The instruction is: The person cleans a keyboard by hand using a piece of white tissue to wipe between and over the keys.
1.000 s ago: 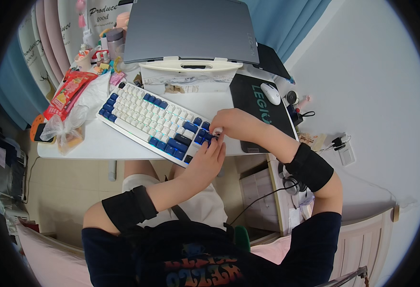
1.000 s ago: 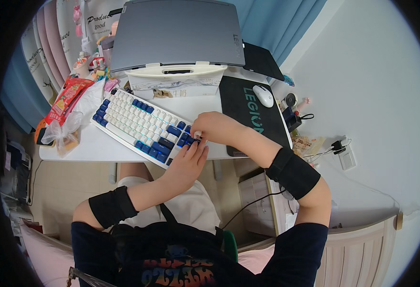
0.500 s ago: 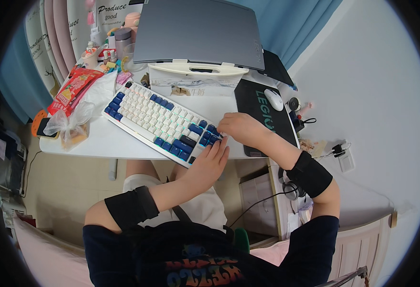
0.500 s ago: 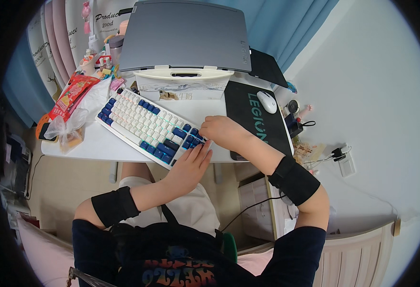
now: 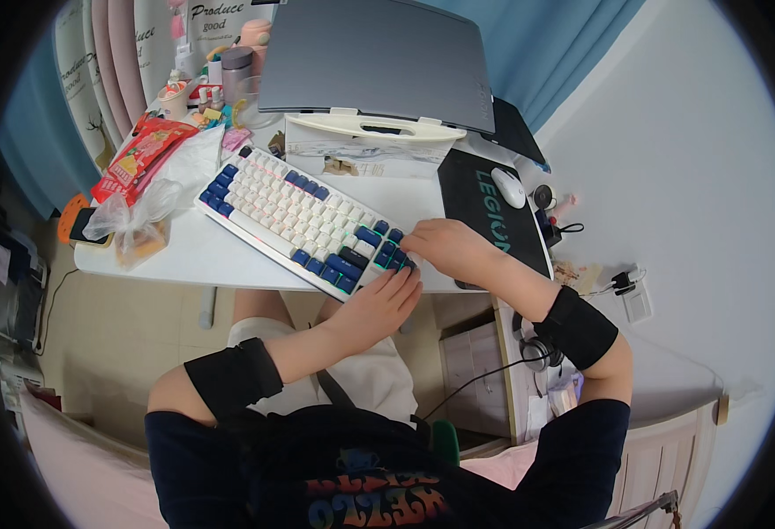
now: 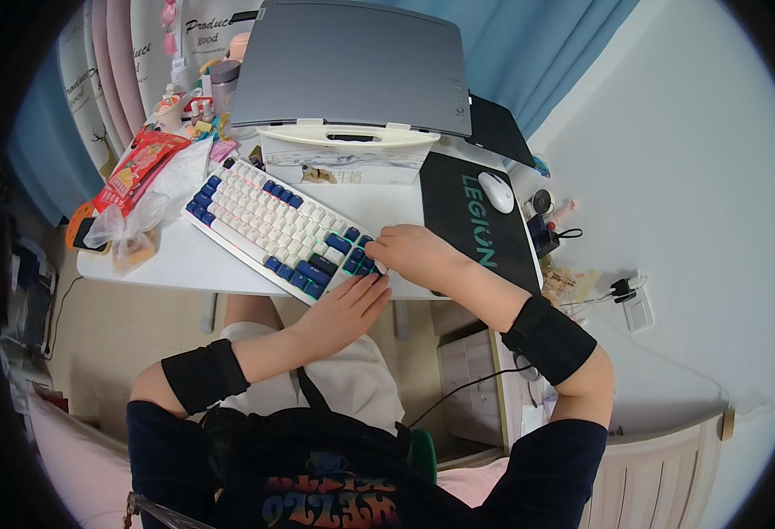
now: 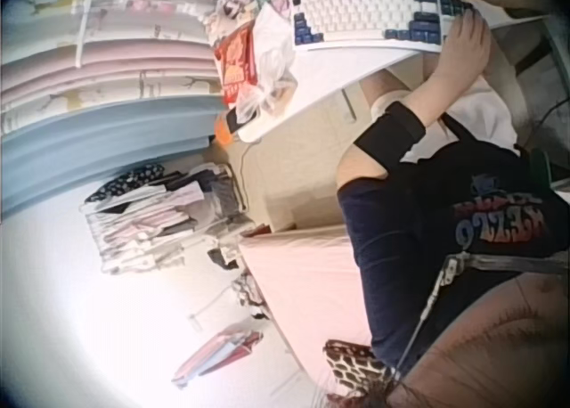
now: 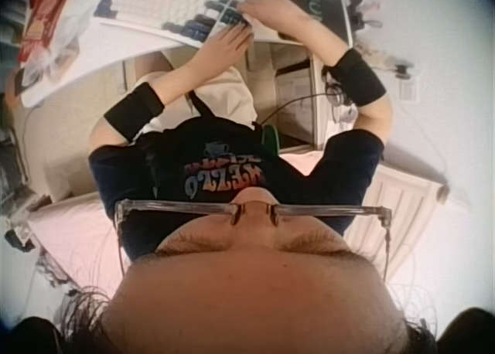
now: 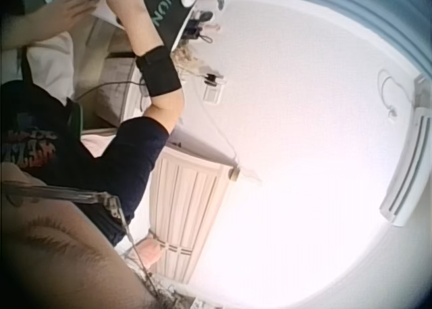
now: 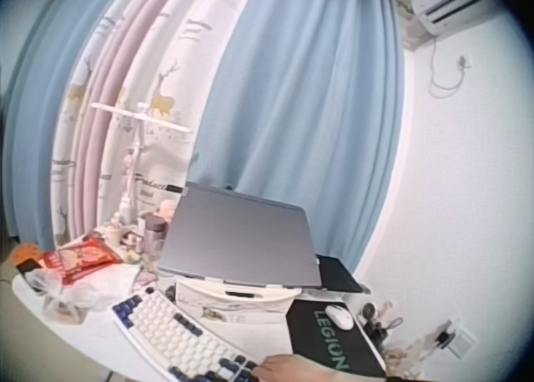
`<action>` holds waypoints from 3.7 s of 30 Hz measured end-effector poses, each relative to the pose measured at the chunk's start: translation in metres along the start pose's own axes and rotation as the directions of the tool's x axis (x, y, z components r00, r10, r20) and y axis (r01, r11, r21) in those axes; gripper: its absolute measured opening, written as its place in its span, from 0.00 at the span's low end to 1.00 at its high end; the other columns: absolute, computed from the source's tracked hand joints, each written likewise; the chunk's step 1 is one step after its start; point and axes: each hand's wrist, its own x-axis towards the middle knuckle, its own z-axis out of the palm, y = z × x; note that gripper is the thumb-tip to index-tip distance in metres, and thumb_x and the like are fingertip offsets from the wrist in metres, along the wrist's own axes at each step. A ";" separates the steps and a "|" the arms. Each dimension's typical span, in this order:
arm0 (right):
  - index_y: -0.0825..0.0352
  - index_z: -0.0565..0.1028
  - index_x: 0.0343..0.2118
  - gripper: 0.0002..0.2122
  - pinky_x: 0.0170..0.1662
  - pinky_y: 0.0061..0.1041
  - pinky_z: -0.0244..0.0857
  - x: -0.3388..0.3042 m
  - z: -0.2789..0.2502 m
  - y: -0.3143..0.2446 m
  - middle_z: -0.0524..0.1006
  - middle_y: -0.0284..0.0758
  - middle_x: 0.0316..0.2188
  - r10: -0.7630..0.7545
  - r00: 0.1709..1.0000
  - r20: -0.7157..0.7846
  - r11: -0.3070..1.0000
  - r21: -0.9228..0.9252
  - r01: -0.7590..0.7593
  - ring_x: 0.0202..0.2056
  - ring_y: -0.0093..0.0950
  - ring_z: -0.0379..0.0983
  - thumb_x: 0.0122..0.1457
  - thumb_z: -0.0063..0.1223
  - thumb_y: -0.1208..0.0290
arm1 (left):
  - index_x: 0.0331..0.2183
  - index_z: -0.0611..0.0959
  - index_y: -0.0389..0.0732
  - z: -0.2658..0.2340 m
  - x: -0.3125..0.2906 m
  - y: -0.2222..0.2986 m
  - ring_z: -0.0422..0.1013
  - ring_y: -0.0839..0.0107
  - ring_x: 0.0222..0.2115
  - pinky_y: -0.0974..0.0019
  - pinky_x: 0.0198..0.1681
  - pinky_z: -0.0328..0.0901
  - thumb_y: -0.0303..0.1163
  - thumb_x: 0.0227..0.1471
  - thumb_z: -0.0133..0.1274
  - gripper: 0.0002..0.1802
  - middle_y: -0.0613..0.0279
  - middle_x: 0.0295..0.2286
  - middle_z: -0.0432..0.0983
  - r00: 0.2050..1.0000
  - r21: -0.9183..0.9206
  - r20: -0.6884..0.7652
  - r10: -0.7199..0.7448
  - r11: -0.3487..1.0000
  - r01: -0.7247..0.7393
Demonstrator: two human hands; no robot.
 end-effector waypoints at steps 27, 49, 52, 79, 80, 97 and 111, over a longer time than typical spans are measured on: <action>0.67 0.71 0.35 0.11 0.34 0.31 0.69 0.009 -0.019 -0.021 0.78 0.43 0.27 0.561 0.808 -0.183 0.771 0.471 -0.428 0.32 0.41 0.75 0.49 0.58 0.73 | 0.50 0.71 0.35 0.004 -0.011 -0.018 0.60 0.61 0.50 0.59 0.58 0.55 0.32 0.46 0.48 0.27 0.56 0.51 0.64 0.994 -0.176 -0.075 0.084 0.980 -0.096; 0.70 0.76 0.29 0.08 0.38 0.35 0.67 0.025 -0.005 -0.009 0.75 0.44 0.27 0.412 0.892 0.183 0.901 0.061 -0.429 0.33 0.43 0.73 0.45 0.58 0.74 | 0.48 0.74 0.37 0.005 -0.011 -0.021 0.62 0.64 0.48 0.61 0.56 0.56 0.32 0.45 0.48 0.25 0.59 0.50 0.66 0.987 -0.091 -0.113 0.111 0.988 -0.122; 0.70 0.76 0.29 0.08 0.38 0.36 0.67 0.023 -0.004 -0.011 0.75 0.43 0.27 0.405 0.893 0.194 0.905 0.052 -0.422 0.32 0.43 0.73 0.45 0.57 0.74 | 0.49 0.74 0.38 0.006 -0.011 -0.021 0.62 0.64 0.49 0.61 0.57 0.55 0.33 0.46 0.48 0.25 0.59 0.50 0.66 0.988 -0.070 -0.106 0.116 0.990 -0.124; 0.69 0.73 0.28 0.07 0.36 0.32 0.68 -0.019 0.014 -0.029 0.72 0.38 0.30 0.350 0.898 -0.268 0.922 0.266 -0.280 0.35 0.38 0.71 0.43 0.55 0.80 | 0.47 0.74 0.36 0.007 -0.008 -0.020 0.65 0.62 0.45 0.59 0.53 0.60 0.30 0.45 0.48 0.24 0.57 0.48 0.67 0.979 -0.153 -0.174 0.104 0.979 -0.132; 0.69 0.73 0.28 0.07 0.36 0.32 0.68 -0.025 0.017 -0.024 0.72 0.38 0.30 0.362 0.891 -0.273 0.918 0.272 -0.289 0.35 0.38 0.71 0.43 0.55 0.80 | 0.47 0.74 0.37 0.008 -0.009 -0.020 0.65 0.62 0.45 0.59 0.53 0.59 0.30 0.45 0.48 0.23 0.57 0.48 0.67 0.980 -0.160 -0.177 0.090 0.980 -0.119; 0.66 0.75 0.32 0.10 0.38 0.27 0.69 -0.048 0.051 -0.008 0.75 0.33 0.32 0.209 0.795 -0.570 0.978 0.131 -0.163 0.35 0.32 0.72 0.43 0.51 0.79 | 0.54 0.66 0.39 -0.024 0.000 -0.040 0.57 0.57 0.53 0.55 0.59 0.52 0.40 0.30 0.65 0.47 0.55 0.53 0.60 0.977 -0.324 0.178 0.119 0.944 -0.056; 0.64 0.76 0.33 0.11 0.40 0.25 0.69 -0.054 0.059 -0.005 0.76 0.31 0.35 0.082 0.834 -0.546 0.995 0.087 -0.041 0.38 0.29 0.72 0.44 0.51 0.76 | 0.55 0.66 0.41 -0.025 0.007 -0.047 0.59 0.57 0.51 0.53 0.58 0.54 0.38 0.32 0.63 0.45 0.56 0.51 0.62 0.962 -0.330 0.199 0.185 0.937 -0.112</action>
